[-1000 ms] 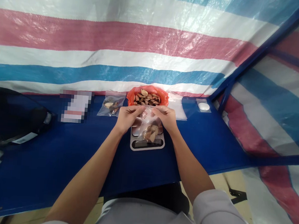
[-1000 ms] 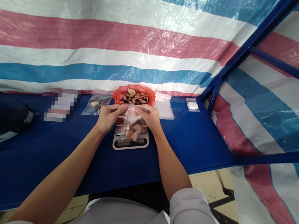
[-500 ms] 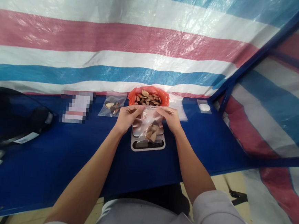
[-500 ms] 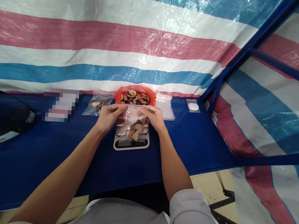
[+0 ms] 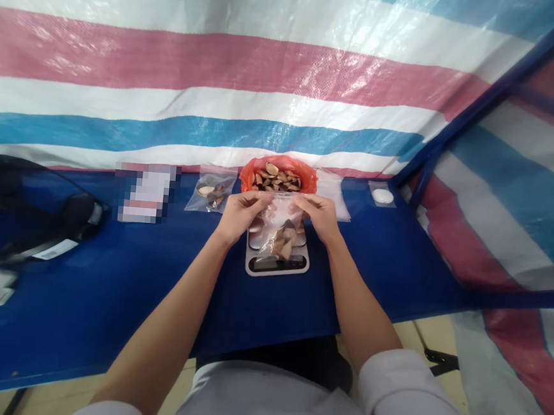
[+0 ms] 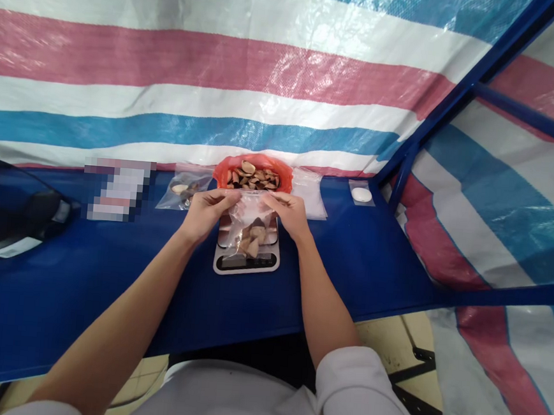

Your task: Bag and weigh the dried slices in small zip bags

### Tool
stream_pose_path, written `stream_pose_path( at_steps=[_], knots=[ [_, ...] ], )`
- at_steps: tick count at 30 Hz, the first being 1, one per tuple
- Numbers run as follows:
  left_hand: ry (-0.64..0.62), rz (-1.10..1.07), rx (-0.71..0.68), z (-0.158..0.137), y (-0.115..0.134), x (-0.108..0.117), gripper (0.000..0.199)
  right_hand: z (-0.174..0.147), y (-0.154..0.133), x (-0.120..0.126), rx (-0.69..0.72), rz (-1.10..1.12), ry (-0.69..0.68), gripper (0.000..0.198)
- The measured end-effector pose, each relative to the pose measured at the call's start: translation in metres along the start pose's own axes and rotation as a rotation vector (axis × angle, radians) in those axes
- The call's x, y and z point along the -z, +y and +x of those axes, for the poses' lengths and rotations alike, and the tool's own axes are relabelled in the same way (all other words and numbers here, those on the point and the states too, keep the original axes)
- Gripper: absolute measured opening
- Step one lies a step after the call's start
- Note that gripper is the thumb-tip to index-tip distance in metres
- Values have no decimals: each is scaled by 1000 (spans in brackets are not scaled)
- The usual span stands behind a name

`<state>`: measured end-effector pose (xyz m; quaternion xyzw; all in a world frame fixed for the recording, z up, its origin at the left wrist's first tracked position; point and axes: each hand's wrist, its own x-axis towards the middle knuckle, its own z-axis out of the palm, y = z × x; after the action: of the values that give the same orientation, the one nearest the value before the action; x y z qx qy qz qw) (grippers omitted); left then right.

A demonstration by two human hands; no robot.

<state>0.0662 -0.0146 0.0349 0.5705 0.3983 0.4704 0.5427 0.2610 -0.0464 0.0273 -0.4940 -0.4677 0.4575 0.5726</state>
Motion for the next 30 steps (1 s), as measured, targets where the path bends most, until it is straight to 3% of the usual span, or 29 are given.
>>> stream_pose_path(
  at_steps=[3,8,17,23,27,30],
  knots=[
    [-39,-9,46,-1,0,2,48,1,2,0,7,5,12,39],
    [-12,36,-56,0,5,3,45,-3,-3,-4,-10,33,18,42],
    [150,21,-143,4,11,16,41,-5,-7,-23,-13,7,-131,41],
    [205,142,-172,1,19,46,40,12,-8,-49,90,-99,-172,27],
    [256,362,-197,-7,22,77,45,28,-6,-70,121,-111,-177,28],
    [297,603,-325,-10,22,99,38,40,-4,-86,190,-152,-151,21]
  ],
)
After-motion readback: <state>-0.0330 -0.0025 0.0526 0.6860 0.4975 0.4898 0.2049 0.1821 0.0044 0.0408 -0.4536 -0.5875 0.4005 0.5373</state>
